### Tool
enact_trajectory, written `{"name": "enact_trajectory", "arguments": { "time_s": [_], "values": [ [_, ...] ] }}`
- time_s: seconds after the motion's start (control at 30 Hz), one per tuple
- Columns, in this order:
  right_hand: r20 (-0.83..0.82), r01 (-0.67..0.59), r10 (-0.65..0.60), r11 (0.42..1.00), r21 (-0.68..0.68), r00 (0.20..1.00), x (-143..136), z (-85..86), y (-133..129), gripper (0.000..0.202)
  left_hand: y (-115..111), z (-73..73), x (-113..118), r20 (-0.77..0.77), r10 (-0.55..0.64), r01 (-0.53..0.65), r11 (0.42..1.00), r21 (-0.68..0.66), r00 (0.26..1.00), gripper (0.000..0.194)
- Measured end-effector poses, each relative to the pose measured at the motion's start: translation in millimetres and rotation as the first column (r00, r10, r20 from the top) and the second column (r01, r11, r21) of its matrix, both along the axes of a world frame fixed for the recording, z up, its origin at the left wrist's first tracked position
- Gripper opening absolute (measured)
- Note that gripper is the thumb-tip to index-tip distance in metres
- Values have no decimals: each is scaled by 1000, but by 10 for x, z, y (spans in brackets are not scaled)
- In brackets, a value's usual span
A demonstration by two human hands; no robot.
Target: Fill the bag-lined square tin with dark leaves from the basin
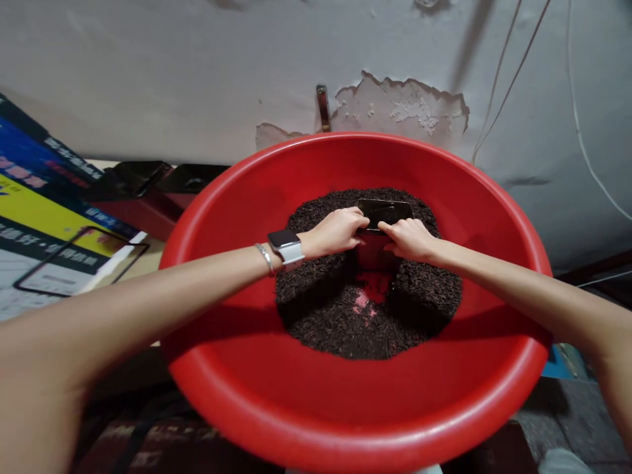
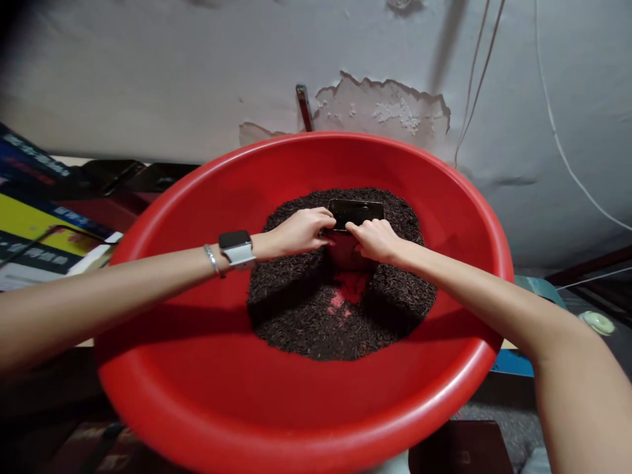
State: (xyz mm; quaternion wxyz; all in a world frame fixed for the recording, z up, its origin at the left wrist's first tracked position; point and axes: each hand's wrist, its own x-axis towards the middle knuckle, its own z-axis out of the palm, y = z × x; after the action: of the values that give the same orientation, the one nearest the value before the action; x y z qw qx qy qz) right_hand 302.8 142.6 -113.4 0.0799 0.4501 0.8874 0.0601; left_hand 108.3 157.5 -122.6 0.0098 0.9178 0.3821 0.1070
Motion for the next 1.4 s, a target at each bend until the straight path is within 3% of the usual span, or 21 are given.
{"name": "enact_trajectory", "arguments": {
  "time_s": [0.13, 0.27, 0.37, 0.47, 0.5, 0.57, 0.63, 0.7, 0.77, 0.9, 1.0, 1.07, 1.13, 1.2, 1.27, 1.33, 1.4],
  "values": [
    [-20, -46, 45, 998, -43, 999, 2, 35, 62, 50, 40, 84, 43, -105, 14, -16, 1000, -15, 994, 13],
    [11, -143, 149, 967, -213, 989, -60, 100, -9, 38, -103, 203, 104, -157, -60, 36, 987, -154, 986, 14],
    [3, -241, 263, 890, -386, 965, -107, 153, -179, 36, -308, 300, 145, -183, -141, 76, 942, -326, 973, 13],
    [-169, -389, 352, 781, -490, 921, -93, 224, -282, 41, -467, 391, 137, -182, -199, 78, 852, -518, 963, 13],
    [-236, -415, 343, 788, -454, 909, -77, 251, -283, 41, -491, 425, 116, -165, -223, 91, 815, -573, 961, 13],
    [-325, -394, 300, 875, -281, 897, -40, 296, -249, 35, -490, 498, 47, -95, -245, 130, 758, -639, 965, 17],
    [-311, -307, 262, 946, -105, 914, -16, 309, -211, 25, -431, 560, -39, 5, -152, 126, 800, -587, 988, 27],
    [-223, -272, 260, 962, -22, 939, -21, 279, -208, 23, -340, 579, -120, 108, 41, 10, 903, -429, 993, 36],
    [-128, -268, 266, 963, 3, 955, -49, 217, -246, 30, -244, 537, -177, 167, 176, -120, 946, -300, 970, 40],
    [-63, -257, 254, 965, -48, 965, -94, 143, -330, 23, -123, 354, -206, 106, 128, -83, 933, -349, 986, 39],
    [-252, -314, 260, 927, -204, 932, -39, 261, -321, 11, -114, 292, -195, 104, 127, -83, 932, -352, 986, 40],
    [-492, -339, 163, 895, -291, 855, 40, 412, -285, 20, -126, 310, -195, 128, 194, -150, 943, -297, 973, 41],
    [-704, -307, 0, 900, -309, 711, 135, 561, -233, 31, -138, 351, -201, 152, 277, -239, 944, -228, 949, 39],
    [-841, -205, -83, 953, -224, 534, 225, 654, -160, 35, -144, 386, -205, 155, 348, -317, 929, -191, 925, 37],
    [-893, -30, -50, 997, -72, 448, 298, 664, -61, 32, -148, 399, -201, 140, 396, -369, 911, -186, 907, 36],
    [-856, 141, 2, 986, 87, 516, 354, 604, 64, 24, -153, 392, -187, 115, 417, -391, 899, -195, 902, 35],
    [-741, 215, -9, 959, 183, 671, 393, 506, 193, 14, -160, 371, -168, 97, 414, -389, 899, -203, 905, 35]
  ]
}}
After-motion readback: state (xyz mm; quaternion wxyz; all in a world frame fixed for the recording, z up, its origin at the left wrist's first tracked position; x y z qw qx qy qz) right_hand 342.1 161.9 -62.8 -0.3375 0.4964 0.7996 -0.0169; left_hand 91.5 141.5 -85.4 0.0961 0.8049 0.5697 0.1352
